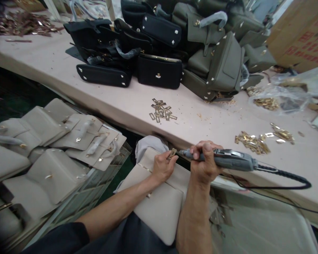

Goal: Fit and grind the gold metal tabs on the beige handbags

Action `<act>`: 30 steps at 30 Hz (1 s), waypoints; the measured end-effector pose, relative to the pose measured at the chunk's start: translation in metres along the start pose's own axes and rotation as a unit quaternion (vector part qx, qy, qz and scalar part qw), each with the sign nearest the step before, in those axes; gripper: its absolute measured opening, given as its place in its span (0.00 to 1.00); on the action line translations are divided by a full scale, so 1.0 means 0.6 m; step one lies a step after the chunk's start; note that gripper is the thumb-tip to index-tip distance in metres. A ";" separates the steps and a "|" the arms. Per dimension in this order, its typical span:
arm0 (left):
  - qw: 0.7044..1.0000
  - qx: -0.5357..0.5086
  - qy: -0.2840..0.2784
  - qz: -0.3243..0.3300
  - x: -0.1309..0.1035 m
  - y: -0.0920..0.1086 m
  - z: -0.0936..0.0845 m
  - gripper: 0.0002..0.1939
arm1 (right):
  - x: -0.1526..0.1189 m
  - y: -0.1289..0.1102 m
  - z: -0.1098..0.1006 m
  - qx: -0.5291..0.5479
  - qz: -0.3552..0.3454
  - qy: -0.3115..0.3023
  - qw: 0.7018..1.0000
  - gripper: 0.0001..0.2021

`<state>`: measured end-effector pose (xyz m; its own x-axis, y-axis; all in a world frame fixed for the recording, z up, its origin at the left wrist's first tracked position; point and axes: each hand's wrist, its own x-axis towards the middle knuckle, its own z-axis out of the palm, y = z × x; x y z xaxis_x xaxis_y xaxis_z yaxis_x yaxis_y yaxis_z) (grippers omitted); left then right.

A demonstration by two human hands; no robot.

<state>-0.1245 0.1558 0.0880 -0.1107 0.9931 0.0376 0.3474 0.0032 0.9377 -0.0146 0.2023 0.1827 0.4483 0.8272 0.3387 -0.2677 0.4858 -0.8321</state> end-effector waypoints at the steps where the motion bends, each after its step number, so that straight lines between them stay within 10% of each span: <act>1: 0.999 0.033 0.006 0.017 -0.001 0.002 0.001 0.11 | 0.001 -0.003 -0.003 0.000 0.004 0.004 1.000 0.13; 30: 0.958 0.284 -0.032 0.036 -0.007 0.018 0.009 0.11 | -0.022 0.006 0.017 0.003 -0.046 -0.031 0.998 0.12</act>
<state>-0.1151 0.1521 0.0963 -0.0163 0.9982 0.0573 0.8044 -0.0210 0.5938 -0.0300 0.1958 0.1797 0.4176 0.7953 0.4394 -0.2339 0.5614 -0.7938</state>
